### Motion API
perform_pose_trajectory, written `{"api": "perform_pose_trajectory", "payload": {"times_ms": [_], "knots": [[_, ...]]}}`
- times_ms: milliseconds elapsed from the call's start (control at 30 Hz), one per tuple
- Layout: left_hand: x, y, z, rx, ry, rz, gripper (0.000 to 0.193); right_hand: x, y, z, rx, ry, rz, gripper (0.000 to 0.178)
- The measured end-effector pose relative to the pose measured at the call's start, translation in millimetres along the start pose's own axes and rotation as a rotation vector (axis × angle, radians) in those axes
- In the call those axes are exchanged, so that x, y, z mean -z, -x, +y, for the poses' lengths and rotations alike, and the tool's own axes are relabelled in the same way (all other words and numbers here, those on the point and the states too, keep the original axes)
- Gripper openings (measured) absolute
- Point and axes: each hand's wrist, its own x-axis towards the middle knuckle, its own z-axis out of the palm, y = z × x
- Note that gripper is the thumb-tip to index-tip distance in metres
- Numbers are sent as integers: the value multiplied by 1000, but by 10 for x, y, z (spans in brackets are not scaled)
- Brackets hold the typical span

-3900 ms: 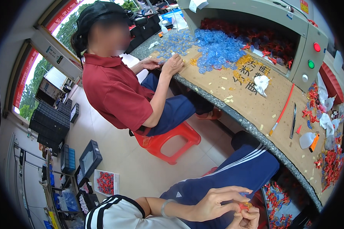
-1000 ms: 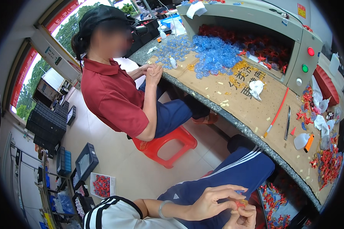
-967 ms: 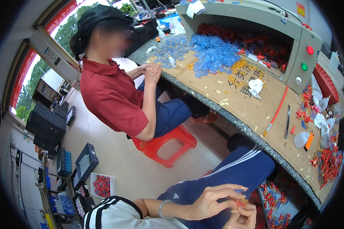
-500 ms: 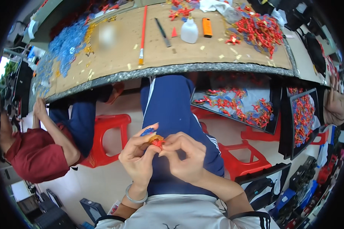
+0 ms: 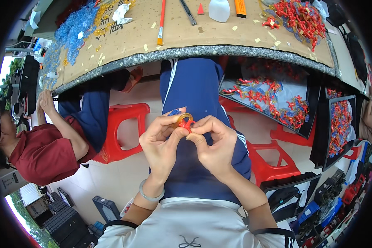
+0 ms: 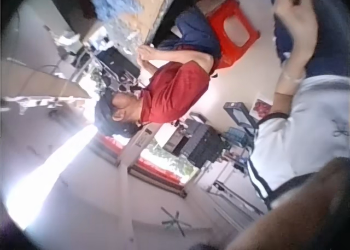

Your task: Assembling and painting small red and gold toy components at a factory workstation.

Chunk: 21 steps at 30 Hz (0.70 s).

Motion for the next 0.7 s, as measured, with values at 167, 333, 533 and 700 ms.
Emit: {"api": "perform_pose_trajectory", "payload": {"times_ms": [167, 333, 533, 700], "knots": [[-8, 6, 39, -17, -53, -6, 19, 10, -3, -45, -7, 12, -5, 13], [6, 25, 51, -30, -35, -6, 19, 15, 16, -62, 7, 35, -14, 13], [21, 60, 107, -75, -43, -18, 20, -7, 60, -125, 21, 36, -5, 13], [28, 73, 114, -70, -40, -25, 20, 1, 66, -131, 60, 81, -13, 14]]}}
